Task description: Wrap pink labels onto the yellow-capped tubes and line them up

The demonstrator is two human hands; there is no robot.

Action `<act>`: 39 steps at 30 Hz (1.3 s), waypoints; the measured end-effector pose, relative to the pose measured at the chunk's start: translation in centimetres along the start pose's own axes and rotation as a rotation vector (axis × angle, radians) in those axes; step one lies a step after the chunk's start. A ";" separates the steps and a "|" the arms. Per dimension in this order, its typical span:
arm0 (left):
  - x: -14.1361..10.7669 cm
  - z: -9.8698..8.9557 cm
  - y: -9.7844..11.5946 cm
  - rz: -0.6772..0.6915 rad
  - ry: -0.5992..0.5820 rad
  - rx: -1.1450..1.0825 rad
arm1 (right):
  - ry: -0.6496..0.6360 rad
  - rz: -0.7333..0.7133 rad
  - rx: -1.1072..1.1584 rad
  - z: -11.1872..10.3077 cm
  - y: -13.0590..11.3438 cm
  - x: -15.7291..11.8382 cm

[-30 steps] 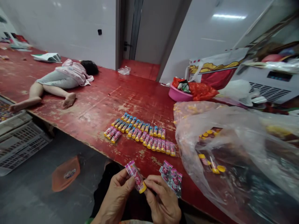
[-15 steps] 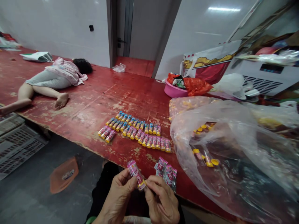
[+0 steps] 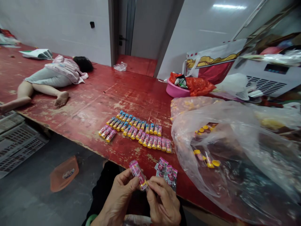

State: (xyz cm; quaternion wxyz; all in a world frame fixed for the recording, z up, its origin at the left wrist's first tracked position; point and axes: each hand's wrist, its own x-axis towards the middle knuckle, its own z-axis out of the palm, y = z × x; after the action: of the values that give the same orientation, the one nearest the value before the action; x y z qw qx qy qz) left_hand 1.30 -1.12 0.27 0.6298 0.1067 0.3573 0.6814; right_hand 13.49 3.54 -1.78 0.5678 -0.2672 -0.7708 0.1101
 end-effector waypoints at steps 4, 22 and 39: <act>-0.2 0.2 0.1 -0.023 -0.003 -0.007 | 0.018 0.006 0.022 0.0 -0.1 0.1; -1.0 0.9 -0.2 -0.053 -0.030 -0.009 | -0.021 -0.009 0.086 -0.8 -0.7 0.5; -2.0 0.5 0.8 -0.130 -0.233 0.096 | -0.477 0.153 0.234 -2.0 -0.4 2.2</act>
State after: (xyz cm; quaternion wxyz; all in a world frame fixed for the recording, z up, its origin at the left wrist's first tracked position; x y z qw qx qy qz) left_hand 1.39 -2.76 1.72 0.7039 0.1918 0.3200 0.6044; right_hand 14.81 4.05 0.86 0.3875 -0.2237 -0.8422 0.3008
